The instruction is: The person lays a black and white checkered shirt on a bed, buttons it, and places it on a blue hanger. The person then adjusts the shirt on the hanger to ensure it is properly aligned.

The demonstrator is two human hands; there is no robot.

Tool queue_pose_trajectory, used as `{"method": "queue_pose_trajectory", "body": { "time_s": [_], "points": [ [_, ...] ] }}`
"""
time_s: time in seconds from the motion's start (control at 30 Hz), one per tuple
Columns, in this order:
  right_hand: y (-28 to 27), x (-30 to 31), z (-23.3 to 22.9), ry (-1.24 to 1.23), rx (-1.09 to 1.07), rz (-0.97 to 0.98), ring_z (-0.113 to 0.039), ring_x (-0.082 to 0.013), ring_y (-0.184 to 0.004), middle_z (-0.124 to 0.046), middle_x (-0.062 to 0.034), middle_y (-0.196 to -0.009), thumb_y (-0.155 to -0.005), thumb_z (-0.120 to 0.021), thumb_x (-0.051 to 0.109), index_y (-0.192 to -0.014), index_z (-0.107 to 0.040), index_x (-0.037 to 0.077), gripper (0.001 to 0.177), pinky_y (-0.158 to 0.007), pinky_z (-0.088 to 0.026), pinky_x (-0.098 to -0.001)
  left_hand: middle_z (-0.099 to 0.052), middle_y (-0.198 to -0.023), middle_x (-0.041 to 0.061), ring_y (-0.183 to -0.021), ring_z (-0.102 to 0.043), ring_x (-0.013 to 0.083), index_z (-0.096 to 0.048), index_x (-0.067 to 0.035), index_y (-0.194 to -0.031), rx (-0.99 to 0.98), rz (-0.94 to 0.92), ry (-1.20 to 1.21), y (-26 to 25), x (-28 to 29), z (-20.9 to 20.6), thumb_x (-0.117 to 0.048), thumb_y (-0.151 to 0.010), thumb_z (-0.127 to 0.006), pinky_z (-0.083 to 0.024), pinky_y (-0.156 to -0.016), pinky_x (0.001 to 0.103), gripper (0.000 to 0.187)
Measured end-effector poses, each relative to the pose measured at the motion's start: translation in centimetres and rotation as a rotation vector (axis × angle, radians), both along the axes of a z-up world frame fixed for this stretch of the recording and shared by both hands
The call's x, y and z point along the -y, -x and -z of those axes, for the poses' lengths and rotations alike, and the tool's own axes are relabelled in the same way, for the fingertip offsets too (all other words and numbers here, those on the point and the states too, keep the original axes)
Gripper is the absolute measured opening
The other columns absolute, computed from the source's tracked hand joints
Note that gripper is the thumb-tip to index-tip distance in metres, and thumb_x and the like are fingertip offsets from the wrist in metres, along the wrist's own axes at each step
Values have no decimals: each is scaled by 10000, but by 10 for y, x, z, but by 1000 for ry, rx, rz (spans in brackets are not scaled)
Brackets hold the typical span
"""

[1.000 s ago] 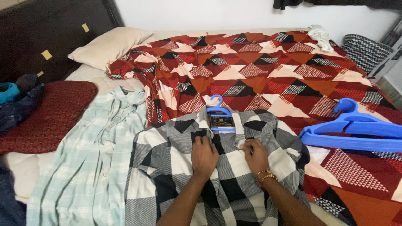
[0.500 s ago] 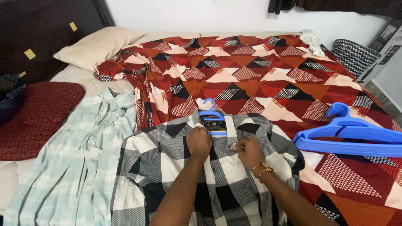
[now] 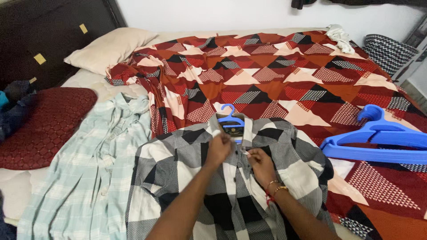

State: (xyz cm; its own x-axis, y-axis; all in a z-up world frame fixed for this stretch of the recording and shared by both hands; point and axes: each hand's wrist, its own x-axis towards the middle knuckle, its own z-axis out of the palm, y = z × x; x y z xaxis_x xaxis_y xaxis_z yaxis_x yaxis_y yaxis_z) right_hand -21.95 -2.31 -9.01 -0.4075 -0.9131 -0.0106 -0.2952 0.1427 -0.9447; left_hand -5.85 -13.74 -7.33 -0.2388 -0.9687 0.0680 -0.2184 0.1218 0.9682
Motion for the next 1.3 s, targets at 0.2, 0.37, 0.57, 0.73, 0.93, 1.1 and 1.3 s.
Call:
{"method": "queue_pose_trajectory", "body": {
  "time_s": [0.2,0.37,0.57,0.73,0.93,1.1,1.3],
  "points": [
    [-12,13,-13,-78,-119,13,-718,-217,-915,-756,-99,-982,-800,-813,348,-1117,-686,53,451,-839,-555,-358,-727,-974,123,-814,-751,265,-702,-32,-1061,37,-14,152,-13,-77,1,-84,-880,-632,-613,-724,377,201],
    [-31,37,-24,-150,-494,16,-694,-322,-994,-678,-194,-1081,-632,-911,615,-1023,-693,-23,779,-854,-580,-419,-739,-873,212,-821,-740,373,-588,7,-1042,104,-80,161,-18,-114,-32,-33,-835,-631,-567,-734,449,215],
    [-57,33,-57,-404,-503,112,-669,-368,-1046,-599,-165,-1206,-623,-871,692,-1049,-664,52,796,-816,-578,-512,-741,-878,212,-808,-749,369,-624,-57,-1103,421,-36,33,-27,-127,-42,-161,-945,-606,-578,-735,479,190],
    [-55,31,-40,-275,-523,147,-689,-375,-992,-615,-170,-1171,-678,-859,587,-1018,-659,40,674,-819,-574,-488,-767,-875,171,-784,-761,355,-697,-66,-1003,424,-81,91,-35,-150,-39,-202,-947,-621,-584,-752,463,165],
    [-37,29,-12,37,-284,221,-715,-325,-923,-730,-190,-1001,-808,-797,401,-971,-671,1,450,-826,-555,-426,-772,-905,173,-832,-753,356,-744,-61,-1010,395,-103,61,-32,-132,-52,-192,-932,-632,-586,-757,453,189],
    [-31,25,-3,116,-64,343,-707,-244,-824,-753,-136,-922,-881,-747,331,-1063,-708,22,361,-774,-534,-376,-787,-877,164,-655,-793,287,-692,15,-1135,13,-212,-266,-10,-84,-41,-181,-937,-633,-615,-632,350,285],
    [-11,36,33,223,279,384,-632,-131,-764,-725,-39,-855,-898,-750,239,-989,-733,-21,276,-725,-485,-280,-722,-813,128,-548,-711,236,-711,19,-1071,-686,-446,-594,33,-40,13,-60,-890,-729,-429,-411,304,198]
  ]
}}
